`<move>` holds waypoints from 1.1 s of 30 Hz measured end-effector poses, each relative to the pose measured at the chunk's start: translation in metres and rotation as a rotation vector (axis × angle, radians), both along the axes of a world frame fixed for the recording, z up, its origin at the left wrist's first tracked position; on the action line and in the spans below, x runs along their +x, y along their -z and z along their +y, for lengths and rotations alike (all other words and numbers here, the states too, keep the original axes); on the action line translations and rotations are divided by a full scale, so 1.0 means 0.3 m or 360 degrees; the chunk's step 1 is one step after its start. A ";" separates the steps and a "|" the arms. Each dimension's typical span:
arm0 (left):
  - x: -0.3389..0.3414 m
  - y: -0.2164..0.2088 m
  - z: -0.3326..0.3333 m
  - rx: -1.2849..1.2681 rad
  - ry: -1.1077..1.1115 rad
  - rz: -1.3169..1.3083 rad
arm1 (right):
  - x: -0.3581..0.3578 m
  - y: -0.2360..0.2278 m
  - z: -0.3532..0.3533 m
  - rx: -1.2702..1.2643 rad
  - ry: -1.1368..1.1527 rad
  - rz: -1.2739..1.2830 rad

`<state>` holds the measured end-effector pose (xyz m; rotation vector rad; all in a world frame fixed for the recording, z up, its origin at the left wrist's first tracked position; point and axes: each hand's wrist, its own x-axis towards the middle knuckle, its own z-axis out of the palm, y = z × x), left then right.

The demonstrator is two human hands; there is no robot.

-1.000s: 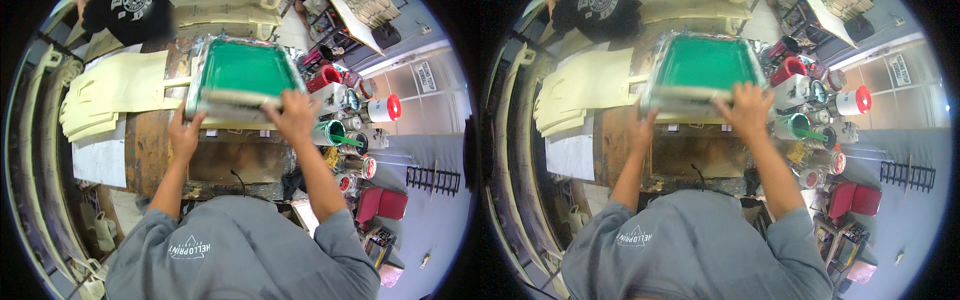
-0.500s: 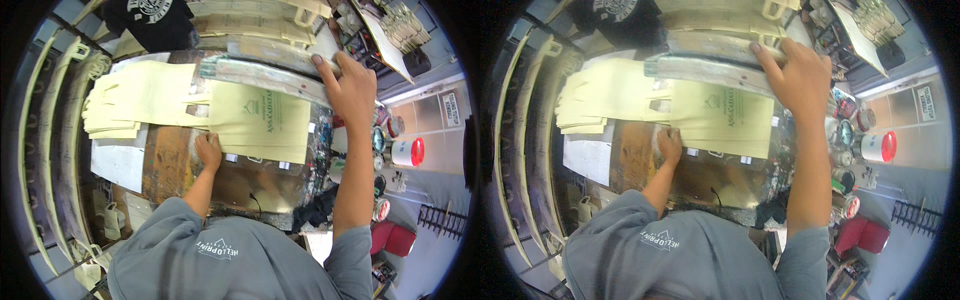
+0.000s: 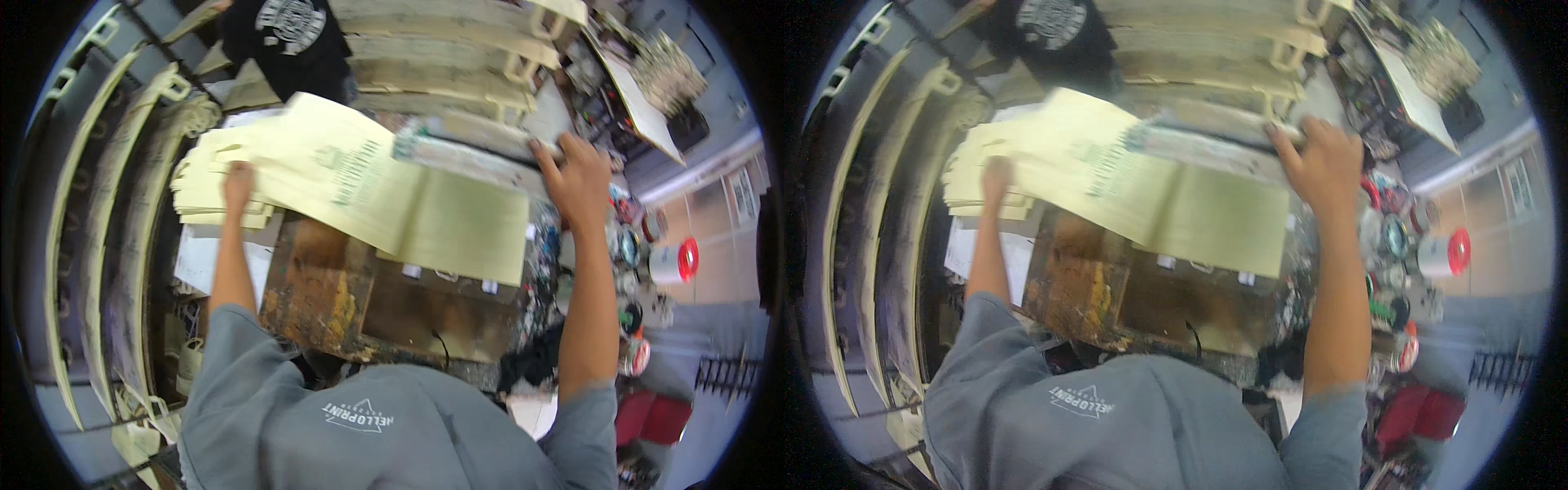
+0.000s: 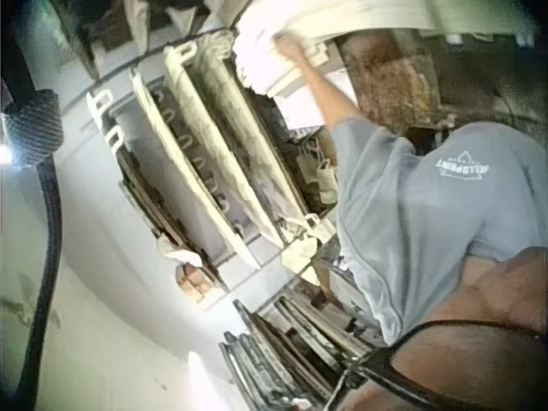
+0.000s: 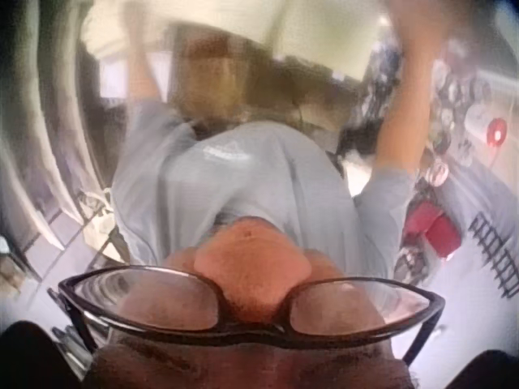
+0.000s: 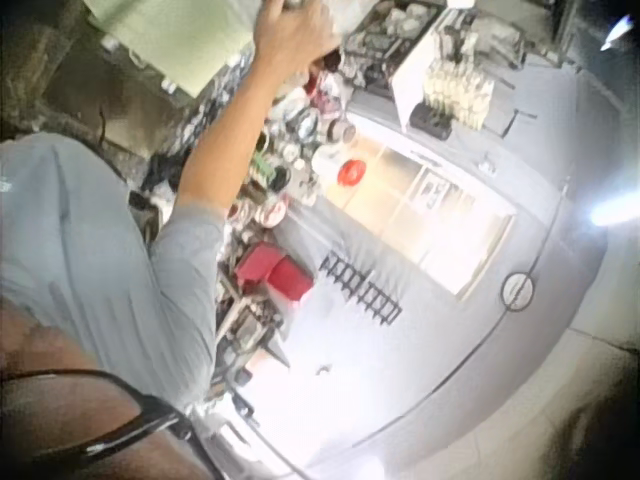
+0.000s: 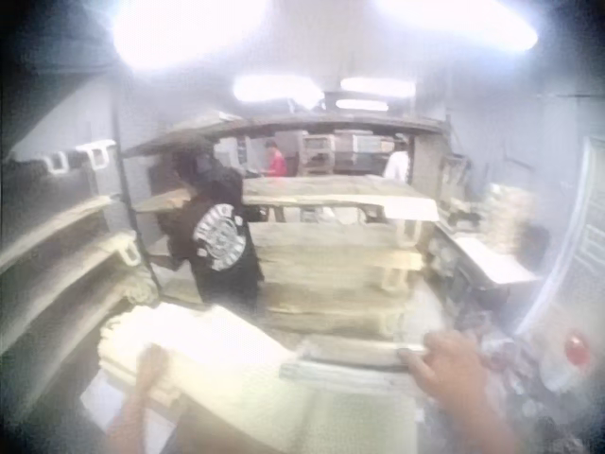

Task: The person performs screen printing on yellow tote bags by placing each bag onto a printing plate, lowering the screen frame, and using a squeegee to apply green ink across the design.

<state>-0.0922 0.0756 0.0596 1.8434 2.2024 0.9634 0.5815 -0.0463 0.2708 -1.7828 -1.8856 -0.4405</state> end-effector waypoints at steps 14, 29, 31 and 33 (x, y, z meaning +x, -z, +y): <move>1.590 0.395 -0.827 -0.0241 0.1849 0.0436 | 0.080 -0.070 0.085 -0.0099 -0.0030 0.0012; 1.312 -0.128 -0.612 -0.0440 0.1439 -0.3080 | 0.059 0.178 -0.148 -0.0525 -0.0178 -0.0220; 1.275 -0.114 -0.694 -0.0829 0.0946 -0.3295 | 0.040 0.293 -0.223 -0.0679 -0.0146 -0.0214; 1.265 -0.146 -0.786 -0.1060 0.0431 -0.2943 | 0.058 0.424 -0.237 -0.0856 -0.0077 -0.0117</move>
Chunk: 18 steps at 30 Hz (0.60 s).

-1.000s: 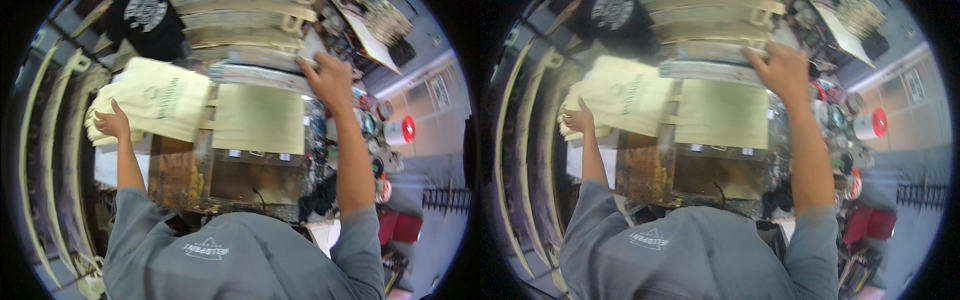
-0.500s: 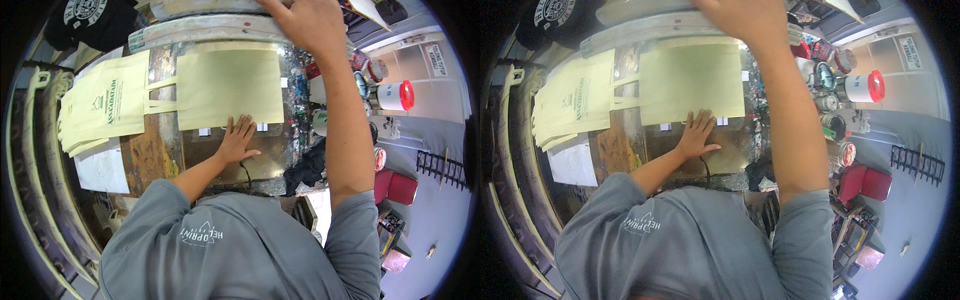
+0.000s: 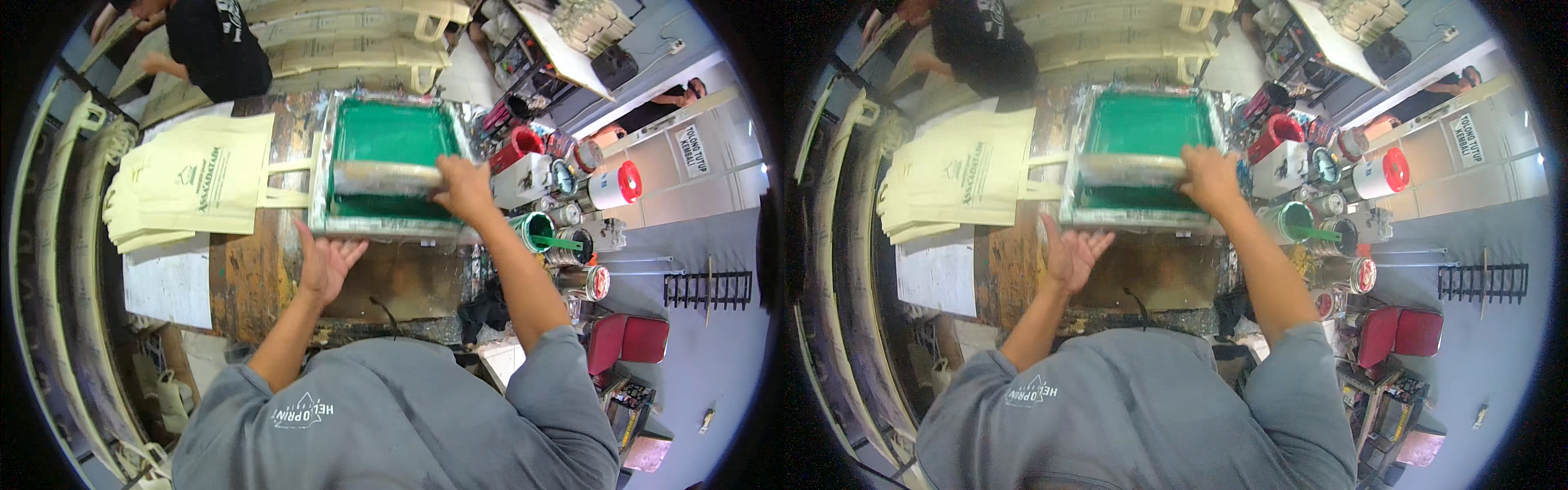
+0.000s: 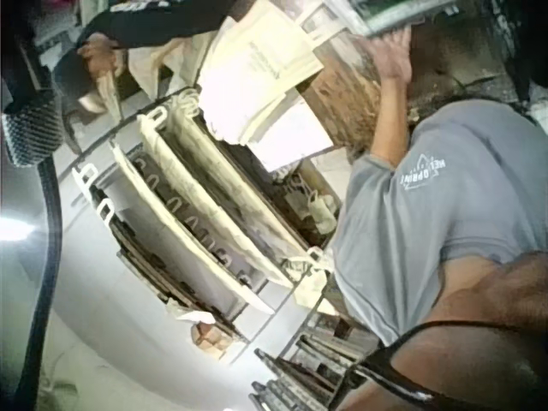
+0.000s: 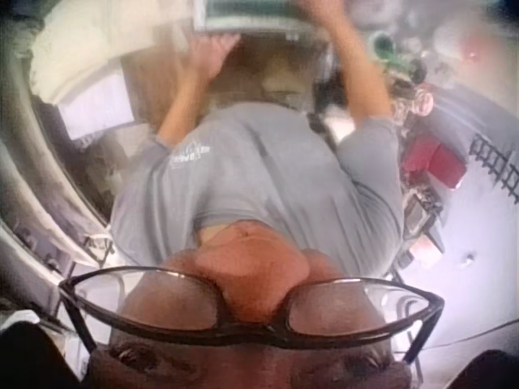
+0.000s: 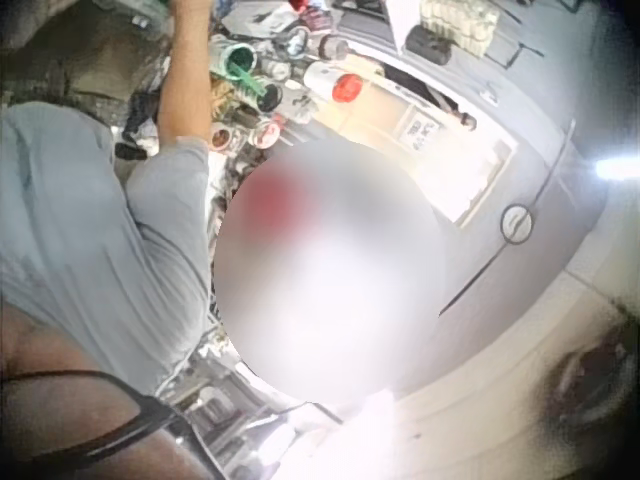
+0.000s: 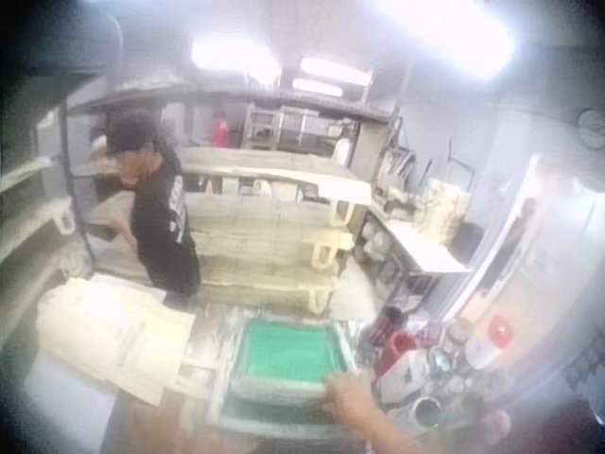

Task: The person performs screen printing on yellow tote bags by placing each bag onto a printing plate, lowering the screen frame, and using a squeegee to apply green ink across the design.

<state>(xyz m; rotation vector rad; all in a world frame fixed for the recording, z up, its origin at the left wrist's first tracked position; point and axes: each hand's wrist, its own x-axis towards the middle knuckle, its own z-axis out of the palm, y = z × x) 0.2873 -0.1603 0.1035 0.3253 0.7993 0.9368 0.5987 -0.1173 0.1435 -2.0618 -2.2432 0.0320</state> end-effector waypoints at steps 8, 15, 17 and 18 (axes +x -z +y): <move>-0.083 0.280 -0.020 -0.0166 0.0173 0.0013 | -0.075 0.098 -0.137 -0.0265 -0.0038 0.0011; -0.066 0.342 -0.037 -0.0258 0.0188 0.0112 | -0.144 0.281 -0.227 0.0076 0.0048 0.0016; -0.074 0.356 -0.042 -0.0290 0.0208 0.0146 | -0.098 0.315 -0.141 0.0099 -0.0007 -0.0024; -0.075 0.362 -0.043 -0.0315 0.0222 0.0196 | -0.082 0.328 -0.099 0.0123 -0.0008 -0.0039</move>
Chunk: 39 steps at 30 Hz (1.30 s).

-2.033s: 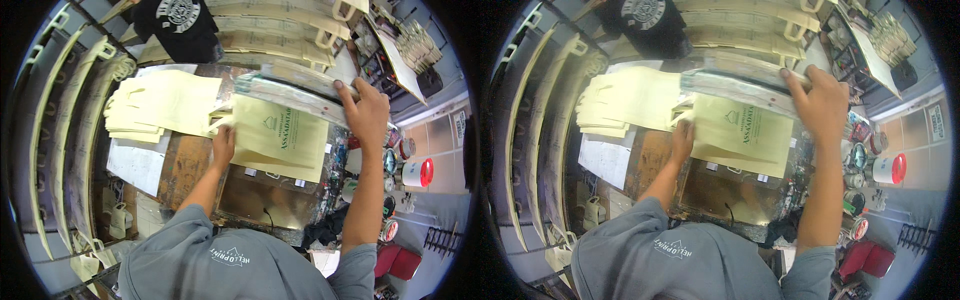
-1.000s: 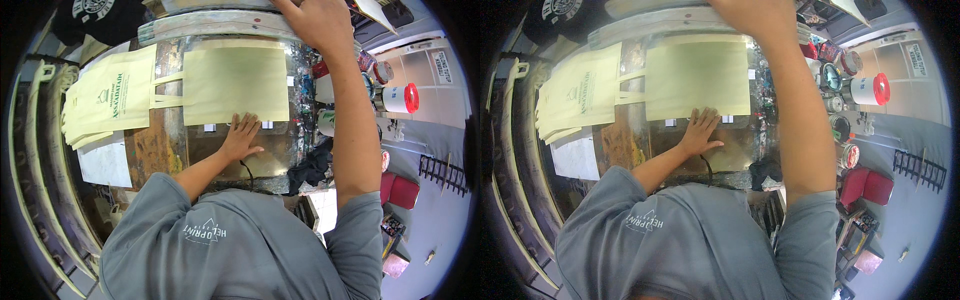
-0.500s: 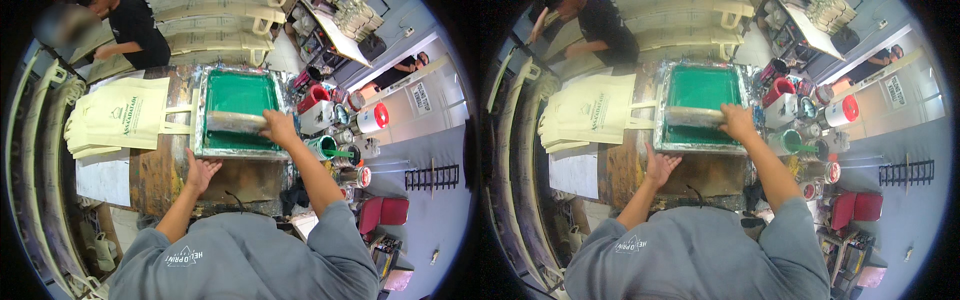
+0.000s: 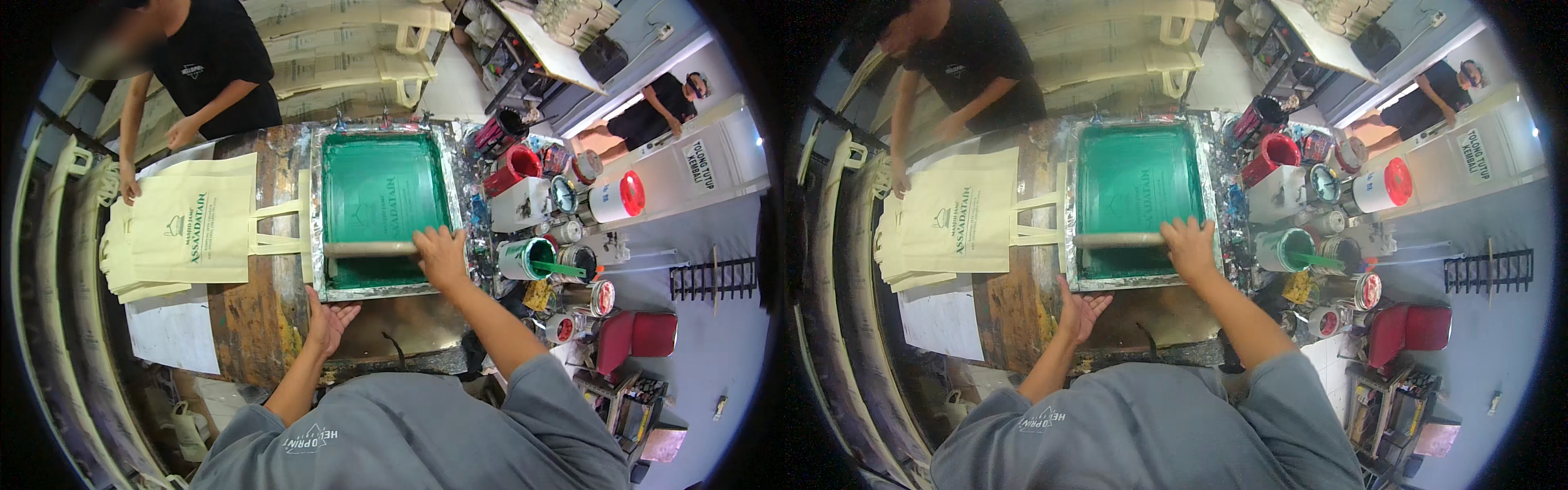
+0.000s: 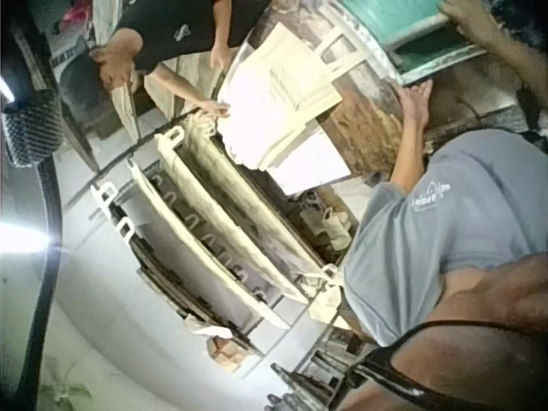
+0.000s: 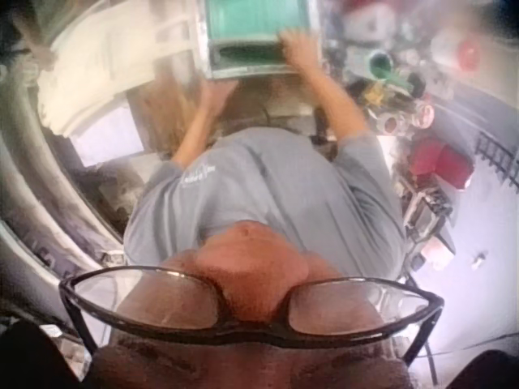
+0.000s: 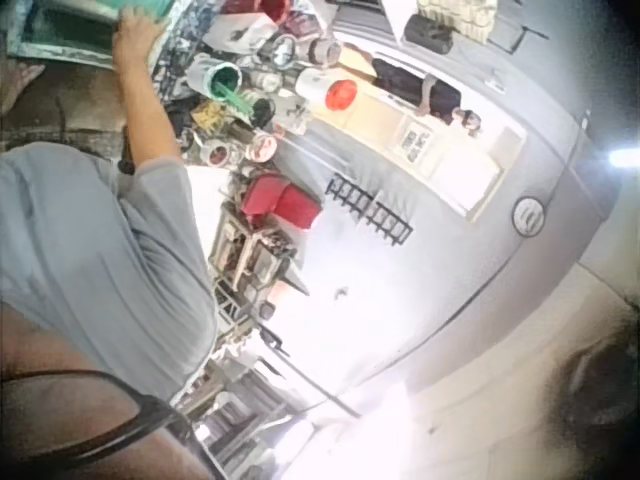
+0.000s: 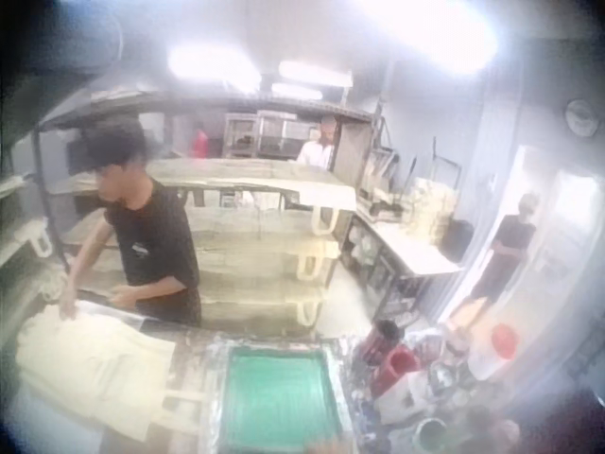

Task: The person performs screen printing on yellow tote bags by placing each bag onto a printing plate, lowering the screen frame, and using a squeegee to apply green ink across the design.

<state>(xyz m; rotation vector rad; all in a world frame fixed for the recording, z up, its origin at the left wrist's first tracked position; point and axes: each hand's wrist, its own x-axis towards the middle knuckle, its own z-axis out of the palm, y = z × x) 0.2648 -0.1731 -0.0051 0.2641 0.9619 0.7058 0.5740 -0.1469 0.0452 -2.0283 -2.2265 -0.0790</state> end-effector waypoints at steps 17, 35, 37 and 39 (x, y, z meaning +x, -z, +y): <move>0.032 -0.254 0.454 0.0821 0.1150 0.1354 | 0.317 -0.041 0.894 -0.0074 -0.0129 -0.0040; 0.438 0.017 0.987 0.3020 0.0558 0.2562 | 0.211 0.093 0.638 -0.0125 -0.0094 -0.0044; 0.411 0.007 0.879 0.2986 0.0604 0.2556 | 0.181 0.083 0.526 -0.0162 -0.0082 -0.0041; 0.376 0.004 0.765 0.2932 0.0659 0.2522 | 0.144 0.068 0.412 -0.0220 -0.0070 -0.0043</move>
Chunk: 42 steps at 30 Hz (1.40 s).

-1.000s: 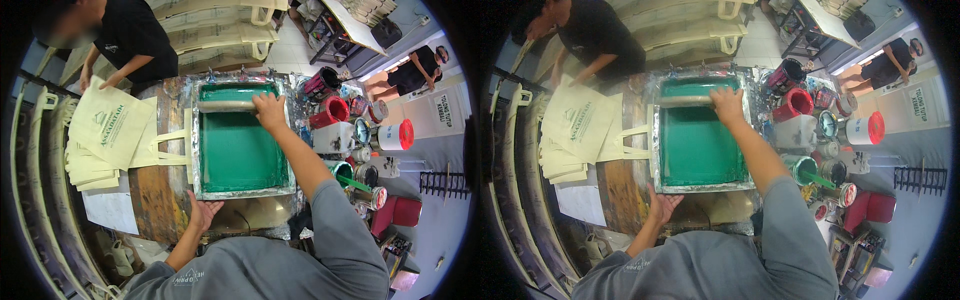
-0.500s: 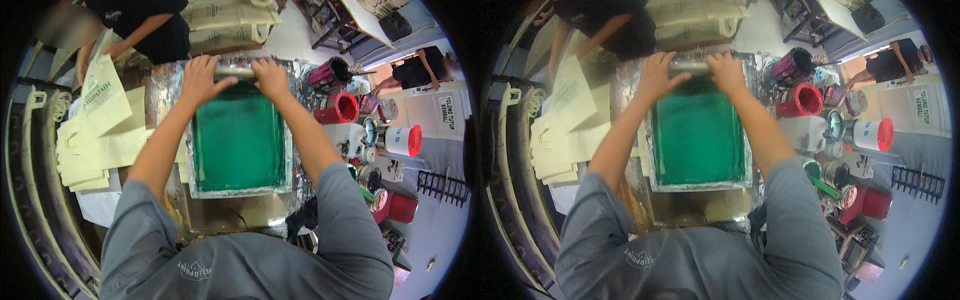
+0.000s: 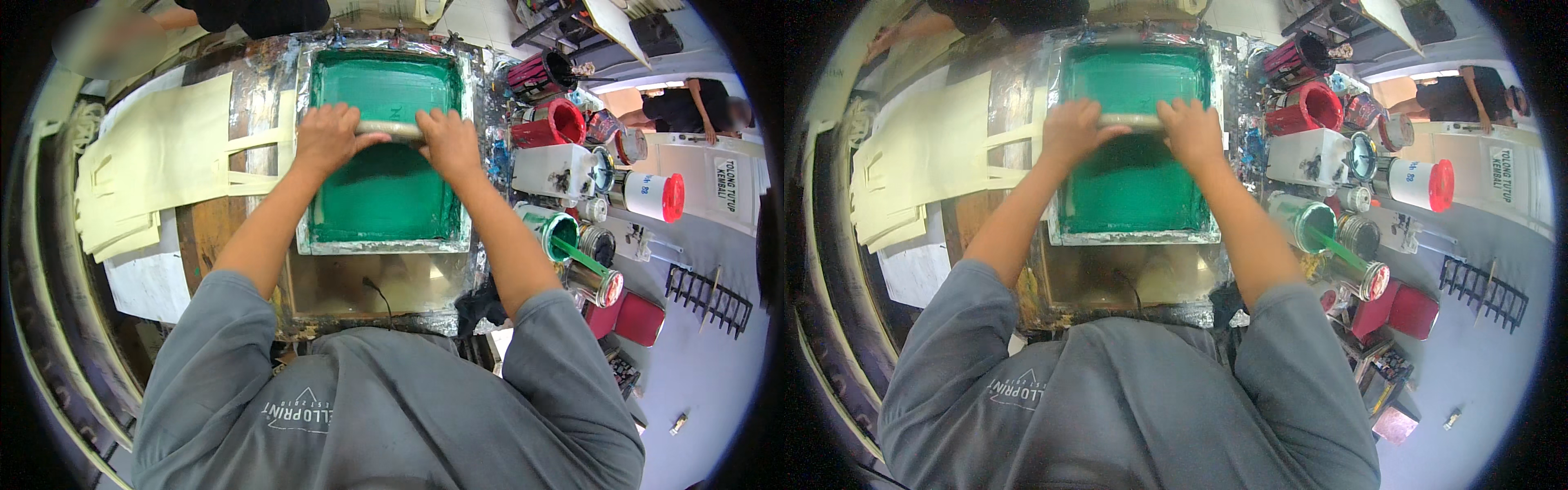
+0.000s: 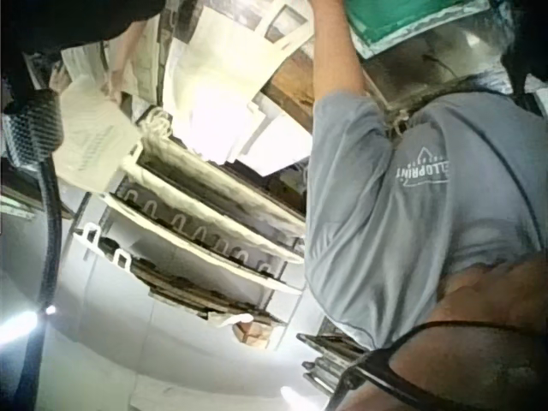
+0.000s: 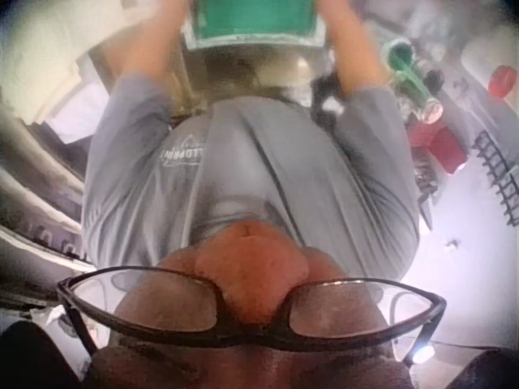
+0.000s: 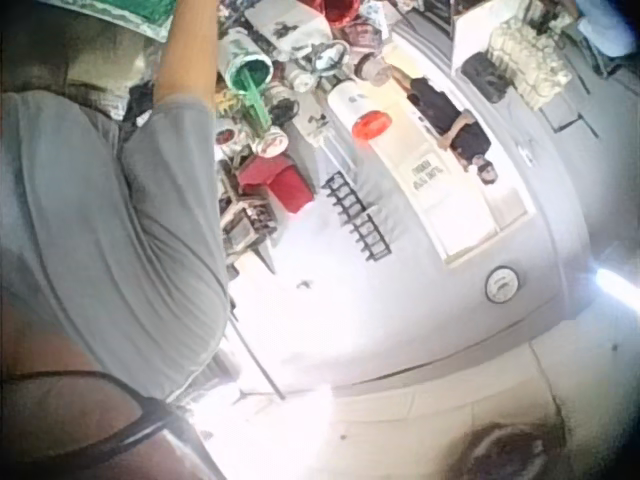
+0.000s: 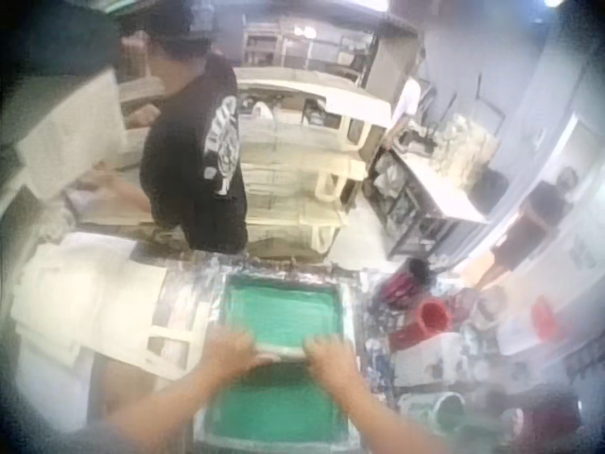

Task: The person performs screen printing on yellow tote bags by placing each bag onto a printing plate, lowering the screen frame, and using a squeegee to apply green ink across the design.

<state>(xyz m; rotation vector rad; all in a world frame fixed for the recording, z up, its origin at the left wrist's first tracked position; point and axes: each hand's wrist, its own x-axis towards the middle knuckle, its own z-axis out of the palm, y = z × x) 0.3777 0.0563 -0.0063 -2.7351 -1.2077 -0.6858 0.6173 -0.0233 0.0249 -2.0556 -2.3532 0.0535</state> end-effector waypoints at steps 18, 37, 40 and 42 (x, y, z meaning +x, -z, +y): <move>-0.405 -0.067 -0.652 -0.0444 -0.0186 -0.0534 | -0.176 0.051 -0.594 0.0258 0.0052 -0.0102; -0.337 -0.208 -0.529 -0.0648 -0.0278 -0.1741 | -0.189 -0.575 -0.352 0.1116 0.0080 0.0154; -0.321 -0.038 -0.501 -0.0520 -0.0884 -0.1016 | -0.172 -0.706 -0.259 0.1130 0.0069 0.0230; -0.352 0.220 -0.542 -0.0516 -0.1447 -0.0455 | -0.177 -0.784 -0.202 0.1099 0.0078 0.0266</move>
